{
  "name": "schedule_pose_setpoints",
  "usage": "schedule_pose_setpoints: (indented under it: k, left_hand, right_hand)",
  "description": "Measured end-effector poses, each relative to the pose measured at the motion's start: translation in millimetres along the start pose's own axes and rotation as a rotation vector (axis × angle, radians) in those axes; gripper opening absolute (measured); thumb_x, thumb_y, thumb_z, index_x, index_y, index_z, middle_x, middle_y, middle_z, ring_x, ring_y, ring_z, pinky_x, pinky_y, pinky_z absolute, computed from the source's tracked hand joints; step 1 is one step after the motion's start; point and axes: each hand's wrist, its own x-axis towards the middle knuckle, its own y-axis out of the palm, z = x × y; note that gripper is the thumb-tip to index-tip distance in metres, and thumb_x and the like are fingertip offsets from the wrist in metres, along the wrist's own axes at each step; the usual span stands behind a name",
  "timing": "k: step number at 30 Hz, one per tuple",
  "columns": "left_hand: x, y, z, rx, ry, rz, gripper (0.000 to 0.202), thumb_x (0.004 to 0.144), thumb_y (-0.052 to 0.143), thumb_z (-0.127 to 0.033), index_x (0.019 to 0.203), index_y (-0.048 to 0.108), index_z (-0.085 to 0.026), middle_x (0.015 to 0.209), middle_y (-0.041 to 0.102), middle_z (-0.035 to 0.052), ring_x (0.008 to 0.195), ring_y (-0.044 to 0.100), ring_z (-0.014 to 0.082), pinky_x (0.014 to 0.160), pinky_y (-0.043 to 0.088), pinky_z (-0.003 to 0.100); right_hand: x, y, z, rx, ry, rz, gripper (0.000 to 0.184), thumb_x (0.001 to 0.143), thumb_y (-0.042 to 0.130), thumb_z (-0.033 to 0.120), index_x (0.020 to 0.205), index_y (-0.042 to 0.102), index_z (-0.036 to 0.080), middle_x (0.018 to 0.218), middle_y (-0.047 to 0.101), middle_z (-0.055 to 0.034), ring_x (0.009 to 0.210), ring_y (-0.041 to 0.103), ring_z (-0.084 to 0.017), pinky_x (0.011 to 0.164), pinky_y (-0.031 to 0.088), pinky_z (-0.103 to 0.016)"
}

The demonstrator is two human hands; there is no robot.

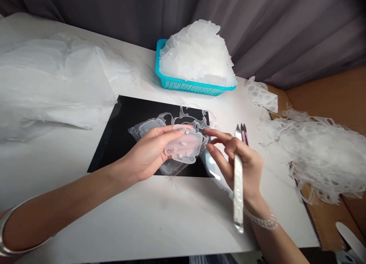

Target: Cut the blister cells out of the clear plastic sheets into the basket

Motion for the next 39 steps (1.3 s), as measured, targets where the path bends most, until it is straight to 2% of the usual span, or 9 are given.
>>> schedule_pose_setpoints:
  k: [5, 7, 9, 12, 15, 17, 20, 26, 39]
  left_hand:
    - [0.4, 1.4, -3.6, -0.058, -0.002, -0.032, 0.02, 0.09, 0.057, -0.013, 0.101, 0.074, -0.011, 0.095, 0.076, 0.01, 0.084, 0.071, 0.0159, 0.073, 0.057, 0.022]
    - [0.1, 2.0, -3.4, -0.067, -0.009, -0.046, 0.02, 0.09, 0.057, -0.011, 0.1, 0.074, -0.011, 0.095, 0.075, 0.0099, 0.082, 0.069, 0.0142, 0.068, 0.056, 0.019]
    - [-0.1, 2.1, -2.4, -0.065, -0.025, -0.061, 0.02, 0.09, 0.056, -0.011, 0.101, 0.073, -0.011, 0.097, 0.074, 0.0101, 0.082, 0.069, 0.0142, 0.066, 0.056, 0.019]
    - [0.0, 1.1, -1.2, -0.055, -0.024, -0.069, 0.02, 0.09, 0.058, -0.015, 0.105, 0.072, -0.012, 0.104, 0.073, 0.0112, 0.093, 0.068, 0.0188, 0.077, 0.058, 0.027]
    - [-0.1, 0.1, -2.3, -0.044, 0.0, -0.007, 0.025, 0.088, 0.065, -0.031, 0.107, 0.071, -0.016, 0.118, 0.07, 0.0115, 0.112, 0.064, 0.0263, 0.094, 0.055, 0.039]
    - [-1.1, -0.1, -3.9, -0.032, -0.018, 0.055, 0.032, 0.086, 0.066, -0.04, 0.107, 0.071, -0.016, 0.119, 0.07, 0.0128, 0.115, 0.063, 0.0301, 0.098, 0.052, 0.044]
    - [-4.1, 0.6, -5.8, 0.0, -0.046, 0.115, 0.032, 0.084, 0.07, -0.037, 0.109, 0.07, -0.016, 0.108, 0.075, 0.0135, 0.111, 0.066, 0.0302, 0.1, 0.051, 0.044]
    - [-8.1, 5.4, -7.0, 0.088, -0.096, 0.077, 0.041, 0.084, 0.07, -0.019, 0.124, 0.06, -0.015, 0.1, 0.077, 0.0111, 0.102, 0.071, 0.023, 0.099, 0.053, 0.038]
    - [-6.1, 3.8, -5.7, 0.101, -0.117, 0.044, 0.043, 0.086, 0.067, -0.016, 0.128, 0.057, -0.013, 0.101, 0.076, 0.0122, 0.102, 0.071, 0.025, 0.099, 0.053, 0.04]
  right_hand:
    - [-3.5, 1.6, -3.1, -0.265, -0.556, 0.261, 0.037, 0.077, 0.074, 0.008, 0.072, 0.041, 0.022, 0.122, 0.07, -0.0145, 0.121, 0.061, -0.031, 0.092, 0.056, -0.048]
    - [-5.5, 6.6, -6.6, -0.33, -0.66, 0.319, 0.031, 0.079, 0.071, 0.005, 0.075, 0.046, 0.021, 0.123, 0.068, -0.0172, 0.126, 0.057, -0.033, 0.1, 0.051, -0.055]
    - [-8.8, 11.8, -10.1, -0.32, -0.67, 0.321, 0.027, 0.082, 0.064, -0.001, 0.076, 0.048, 0.02, 0.124, 0.068, -0.0161, 0.126, 0.057, -0.032, 0.103, 0.049, -0.057]
    - [-13.1, 15.7, -11.1, -0.193, -0.46, 0.172, 0.033, 0.085, 0.057, -0.003, 0.068, 0.042, 0.02, 0.118, 0.072, -0.0086, 0.106, 0.069, -0.024, 0.092, 0.058, -0.044]
    - [-10.3, 13.3, -6.1, 0.089, 0.036, -0.051, 0.042, 0.088, 0.061, 0.009, 0.061, 0.031, 0.021, 0.091, 0.075, -0.002, 0.07, 0.067, -0.012, 0.067, 0.059, -0.026]
    - [-4.6, 9.9, -2.8, 0.35, 0.332, -0.121, 0.047, 0.086, 0.066, 0.019, 0.061, 0.027, 0.021, 0.068, 0.062, 0.0027, 0.058, 0.055, -0.008, 0.059, 0.056, -0.021]
    - [3.0, 5.7, -1.7, 0.6, 0.543, -0.156, 0.052, 0.08, 0.075, 0.024, 0.06, 0.026, 0.021, 0.06, 0.042, 0.0061, 0.055, 0.045, -0.006, 0.059, 0.054, -0.017]
    - [1.0, 4.0, 0.9, 0.707, 0.579, -0.168, 0.051, 0.079, 0.076, 0.02, 0.059, 0.029, 0.019, 0.063, 0.044, 0.005, 0.059, 0.043, -0.006, 0.063, 0.054, -0.015]
    - [-2.9, 5.0, 11.8, 0.638, 0.471, -0.166, 0.051, 0.085, 0.069, 0.018, 0.059, 0.025, 0.018, 0.058, 0.039, 0.0058, 0.057, 0.038, -0.007, 0.062, 0.05, -0.018]
